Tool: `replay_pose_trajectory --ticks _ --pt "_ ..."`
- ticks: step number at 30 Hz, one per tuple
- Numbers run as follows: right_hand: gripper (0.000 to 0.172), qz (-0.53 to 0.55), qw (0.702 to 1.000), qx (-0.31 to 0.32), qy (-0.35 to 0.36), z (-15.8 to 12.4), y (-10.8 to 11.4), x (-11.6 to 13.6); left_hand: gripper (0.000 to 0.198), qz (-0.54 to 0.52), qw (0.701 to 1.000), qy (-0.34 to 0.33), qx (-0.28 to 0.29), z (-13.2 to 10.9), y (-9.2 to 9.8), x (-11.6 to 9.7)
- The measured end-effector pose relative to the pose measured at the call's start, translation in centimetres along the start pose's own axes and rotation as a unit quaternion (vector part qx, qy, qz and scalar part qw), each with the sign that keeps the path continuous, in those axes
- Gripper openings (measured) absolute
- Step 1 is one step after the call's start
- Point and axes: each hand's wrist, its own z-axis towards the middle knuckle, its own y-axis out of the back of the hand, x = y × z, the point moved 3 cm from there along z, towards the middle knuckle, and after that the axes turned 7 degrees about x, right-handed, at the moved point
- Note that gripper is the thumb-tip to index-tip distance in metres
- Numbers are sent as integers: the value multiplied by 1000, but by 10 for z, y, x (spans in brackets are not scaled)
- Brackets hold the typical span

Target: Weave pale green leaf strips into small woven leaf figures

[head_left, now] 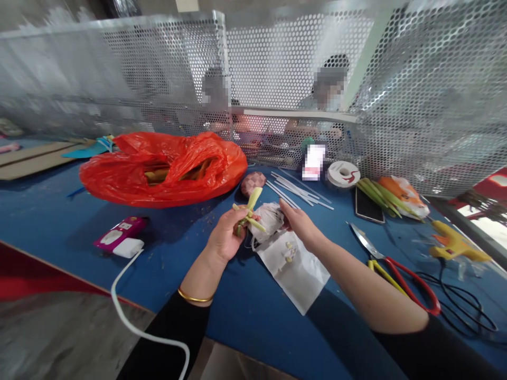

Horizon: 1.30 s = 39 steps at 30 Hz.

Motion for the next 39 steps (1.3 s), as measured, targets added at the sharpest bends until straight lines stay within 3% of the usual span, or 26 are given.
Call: replay_pose_trajectory --ticks 4,6,8,10,12,14,18,21,22,23,24,26,29,31,33,37,39 --pt "26 -31 982 -136 128 -20 8 12 5 -72 995 15 -67 4 5 1" --pt "14 -55 965 -84 243 -30 0 25 10 -90 993 14 -72 5 4 1" --pt "15 -93 952 -18 291 -34 -13 36 14 -94 993 20 -71 4 2 1" --pt "12 -83 955 -3 283 -31 -22 40 17 -92 993 31 -69 3 1 2" --pt "5 9 976 -22 215 -19 -24 36 17 -94 992 33 -73 3 2 2" --pt "2 103 983 -76 135 -8 -21 23 15 -109 990 31 -78 4 5 2" --pt "11 159 969 -176 72 -3 -6 -2 9 -143 987 40 -69 7 10 3" --pt "11 155 958 -228 83 -19 -1 -8 3 -152 985 51 -66 7 10 3" --pt "11 134 960 -218 113 -26 -3 -5 3 -152 985 54 -68 7 10 3" --pt "8 45 966 -161 198 -32 -8 4 3 -149 985 55 -72 7 9 3" --pt "7 -44 955 -89 279 -37 -16 13 4 -146 985 57 -76 6 9 3" --pt "15 -225 894 -27 387 -45 -31 25 7 -139 985 58 -79 6 8 3" --pt "19 -417 778 -21 469 -46 -45 34 12 -142 986 56 -69 6 7 3" --pt "22 -459 738 -30 494 -43 -49 34 14 -143 985 65 -68 4 5 3" --pt "25 -437 750 -44 495 -40 -47 33 14 -141 984 78 -76 3 3 3" --pt "18 -245 878 -47 409 -37 -33 23 18 -143 983 63 -96 2 -1 5" --pt "17 -189 908 -75 367 -39 -26 19 19 -143 984 51 -93 3 -2 6"
